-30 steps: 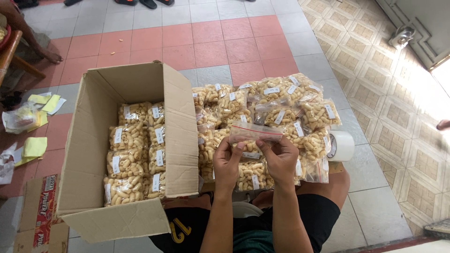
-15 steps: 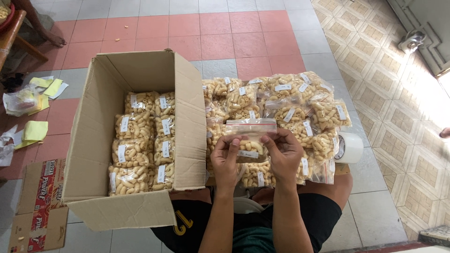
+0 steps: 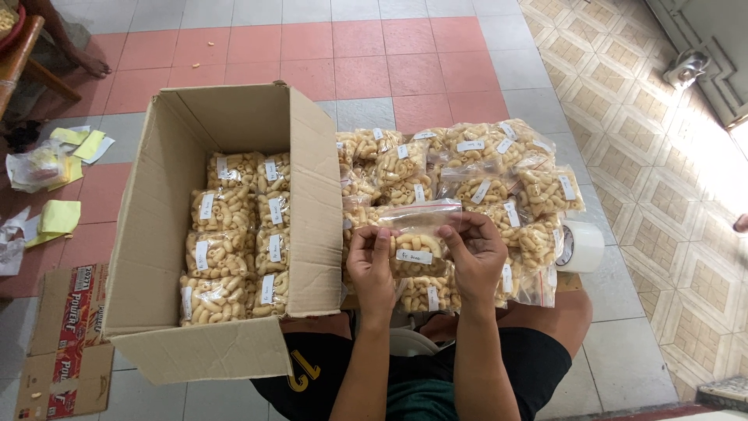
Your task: Packing small plastic bags of snacks into a cardboard box, including a brief inspection of each bag.
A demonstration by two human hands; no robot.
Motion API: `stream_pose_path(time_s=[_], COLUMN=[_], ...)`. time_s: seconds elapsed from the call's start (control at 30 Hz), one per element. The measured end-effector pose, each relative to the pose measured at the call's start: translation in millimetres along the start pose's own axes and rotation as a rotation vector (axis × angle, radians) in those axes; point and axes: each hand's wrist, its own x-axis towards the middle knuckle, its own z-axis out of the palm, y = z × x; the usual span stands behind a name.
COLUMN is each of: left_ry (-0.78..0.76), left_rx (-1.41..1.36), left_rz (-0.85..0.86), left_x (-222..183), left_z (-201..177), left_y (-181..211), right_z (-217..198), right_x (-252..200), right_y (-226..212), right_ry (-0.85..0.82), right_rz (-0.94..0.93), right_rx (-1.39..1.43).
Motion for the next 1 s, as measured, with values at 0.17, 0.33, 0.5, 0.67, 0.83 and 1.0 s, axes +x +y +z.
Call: stream_pose_path(time_s=[0.17, 0.33, 0.5, 0.67, 0.83, 1.0], left_ry=[-0.016, -0.097, -0.231, -0.181, -0.085, 0.063], left_rx=[0.159, 0.413, 0.473, 0.335, 0.183, -0.057], left_rz=[0.049, 0.066, 0.173, 0.046, -0.062, -0.230], left_x=[-1.9, -4.9, -6.0, -3.8, -5.9, -0.3], left_z=[-3.5, -2.3, 0.2, -7.3, 0.8, 5.3], left_y=[6.8, 16.1, 20.0, 11.5, 32.3, 25.2], right_z=[-8.2, -9.2, 2.1, 5.5, -0.7, -3.6], right_x=[7.1, 1.4, 3.4, 0.7, 0.9, 3.7], right_y=[-1.2, -24.6, -52.6, -61.1, -63.2, -62.4], right_ry=[0.011, -0.142, -0.552, -0.620, -0.705, -0.834], right_rz=[-0.246, -0.451, -0.495, -0.412, -0.302, -0.346], right_rx=[-0.148, -0.246, -0.283, -0.324, -0.335, -0.389])
